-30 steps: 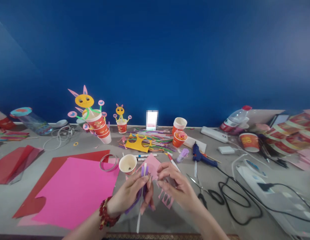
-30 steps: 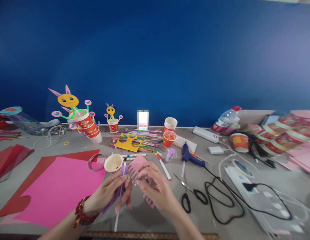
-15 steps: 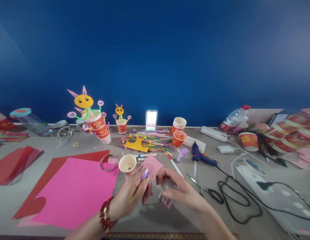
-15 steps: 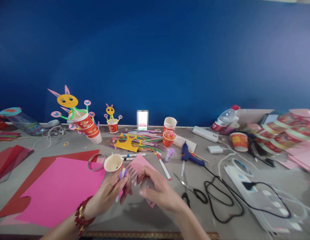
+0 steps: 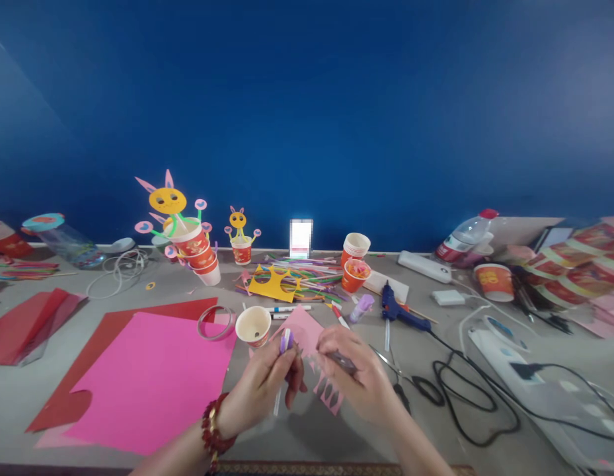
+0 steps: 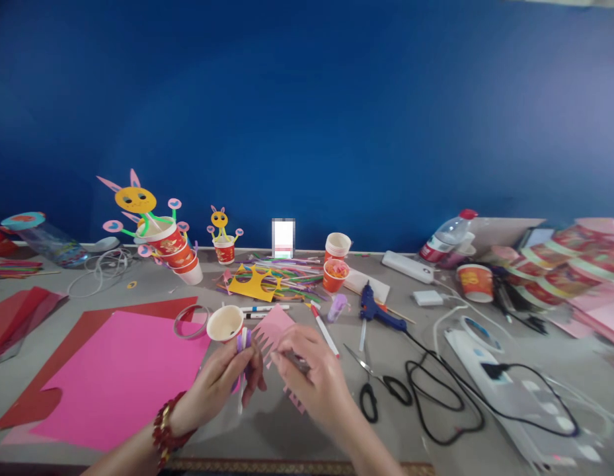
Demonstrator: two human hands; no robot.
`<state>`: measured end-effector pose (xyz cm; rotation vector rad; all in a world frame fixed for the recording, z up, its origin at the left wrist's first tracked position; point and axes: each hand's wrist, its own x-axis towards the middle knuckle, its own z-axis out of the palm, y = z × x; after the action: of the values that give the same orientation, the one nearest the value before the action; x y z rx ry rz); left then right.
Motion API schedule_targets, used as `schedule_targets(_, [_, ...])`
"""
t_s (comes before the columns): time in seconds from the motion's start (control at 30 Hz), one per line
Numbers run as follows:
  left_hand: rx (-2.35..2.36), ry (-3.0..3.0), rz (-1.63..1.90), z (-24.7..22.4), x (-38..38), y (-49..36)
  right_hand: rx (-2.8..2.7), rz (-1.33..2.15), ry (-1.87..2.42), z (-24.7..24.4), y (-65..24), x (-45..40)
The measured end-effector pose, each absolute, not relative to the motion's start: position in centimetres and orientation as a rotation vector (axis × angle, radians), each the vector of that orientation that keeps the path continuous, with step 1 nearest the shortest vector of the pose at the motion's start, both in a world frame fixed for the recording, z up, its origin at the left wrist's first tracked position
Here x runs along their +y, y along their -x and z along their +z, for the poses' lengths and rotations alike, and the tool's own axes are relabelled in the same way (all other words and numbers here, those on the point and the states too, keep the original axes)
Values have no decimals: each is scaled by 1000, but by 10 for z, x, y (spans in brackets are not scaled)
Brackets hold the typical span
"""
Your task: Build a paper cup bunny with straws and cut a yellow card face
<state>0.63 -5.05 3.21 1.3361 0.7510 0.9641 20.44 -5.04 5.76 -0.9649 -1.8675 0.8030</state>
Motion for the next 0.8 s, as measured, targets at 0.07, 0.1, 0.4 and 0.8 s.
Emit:
schedule_targets(0.07, [718, -1253, 969, 29, -51, -8, -1903, 723, 960, 62, -207, -50])
schedule_targets(0.1, [707, -1222, 965, 28, -51, -8, -1932, 685, 963, 65, -208, -50])
schedule_targets(0.4, [680, -1211, 916, 35, -47, -9, -2209, 535, 941, 100, -214, -50])
schedule_targets(0.8, [722, -1357, 909, 36, -49, -11, -2136, 710, 903, 109, -199, -46])
